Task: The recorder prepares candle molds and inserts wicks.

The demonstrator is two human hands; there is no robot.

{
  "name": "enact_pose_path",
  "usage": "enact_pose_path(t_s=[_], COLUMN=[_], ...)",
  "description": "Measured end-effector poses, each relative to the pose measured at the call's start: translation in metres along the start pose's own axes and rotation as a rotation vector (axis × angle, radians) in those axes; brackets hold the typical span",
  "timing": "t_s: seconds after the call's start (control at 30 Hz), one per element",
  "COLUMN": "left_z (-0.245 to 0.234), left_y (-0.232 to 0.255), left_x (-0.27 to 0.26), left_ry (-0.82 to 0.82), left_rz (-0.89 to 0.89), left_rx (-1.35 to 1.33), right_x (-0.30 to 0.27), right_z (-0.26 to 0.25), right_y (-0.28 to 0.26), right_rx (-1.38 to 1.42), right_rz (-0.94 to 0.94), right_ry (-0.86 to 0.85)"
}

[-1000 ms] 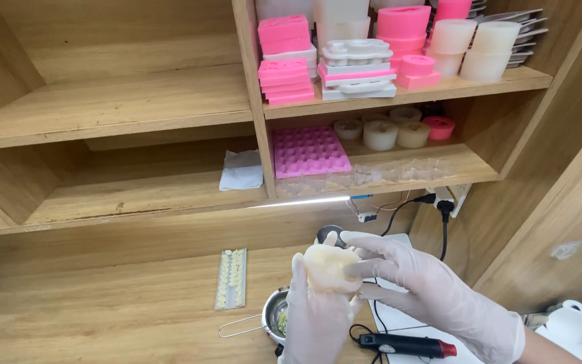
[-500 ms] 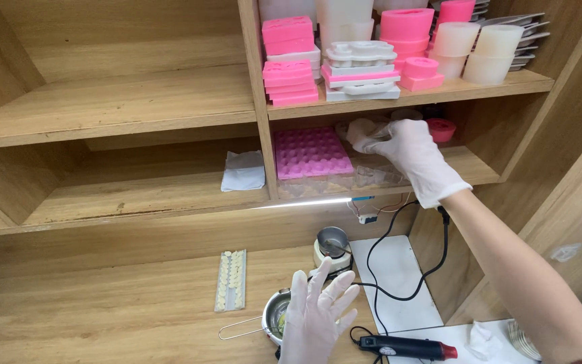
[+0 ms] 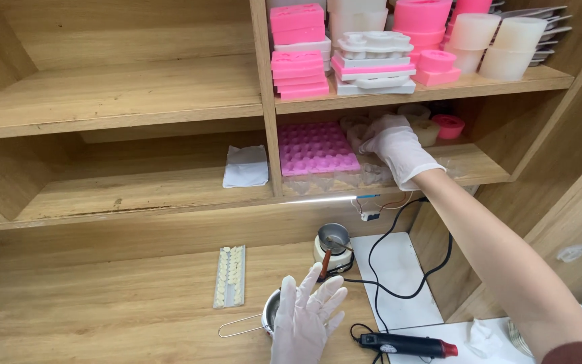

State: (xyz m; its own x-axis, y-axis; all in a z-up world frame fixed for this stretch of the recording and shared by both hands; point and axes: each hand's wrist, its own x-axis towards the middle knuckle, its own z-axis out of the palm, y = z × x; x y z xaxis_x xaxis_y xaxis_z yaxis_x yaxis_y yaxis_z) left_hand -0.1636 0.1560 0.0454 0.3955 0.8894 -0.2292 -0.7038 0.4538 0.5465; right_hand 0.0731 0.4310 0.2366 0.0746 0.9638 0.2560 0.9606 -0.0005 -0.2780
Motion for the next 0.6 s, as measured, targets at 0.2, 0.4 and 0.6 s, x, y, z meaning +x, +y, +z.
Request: enact_pose_path(t_s=[0.2,0.4,0.6], left_z=[-0.002,0.018,0.051], left_y=[-0.004,-0.006,-0.050], left_x=[-0.007,-0.010,-0.001], left_ry=[-0.039,-0.055,-0.198], left_rz=[-0.050,-0.147,-0.293], left_rx=[0.032,0.038,-0.019], right_x=[-0.033,-0.185,-0.350], right_z=[-0.026,-0.120,-0.082], right_y=[-0.002,-0.030,0.025], right_rx=[-0.121,0.357,0.866], right_rz=[-0.110,0.314,0.461], right_ry=[0.018,0.044,0.049])
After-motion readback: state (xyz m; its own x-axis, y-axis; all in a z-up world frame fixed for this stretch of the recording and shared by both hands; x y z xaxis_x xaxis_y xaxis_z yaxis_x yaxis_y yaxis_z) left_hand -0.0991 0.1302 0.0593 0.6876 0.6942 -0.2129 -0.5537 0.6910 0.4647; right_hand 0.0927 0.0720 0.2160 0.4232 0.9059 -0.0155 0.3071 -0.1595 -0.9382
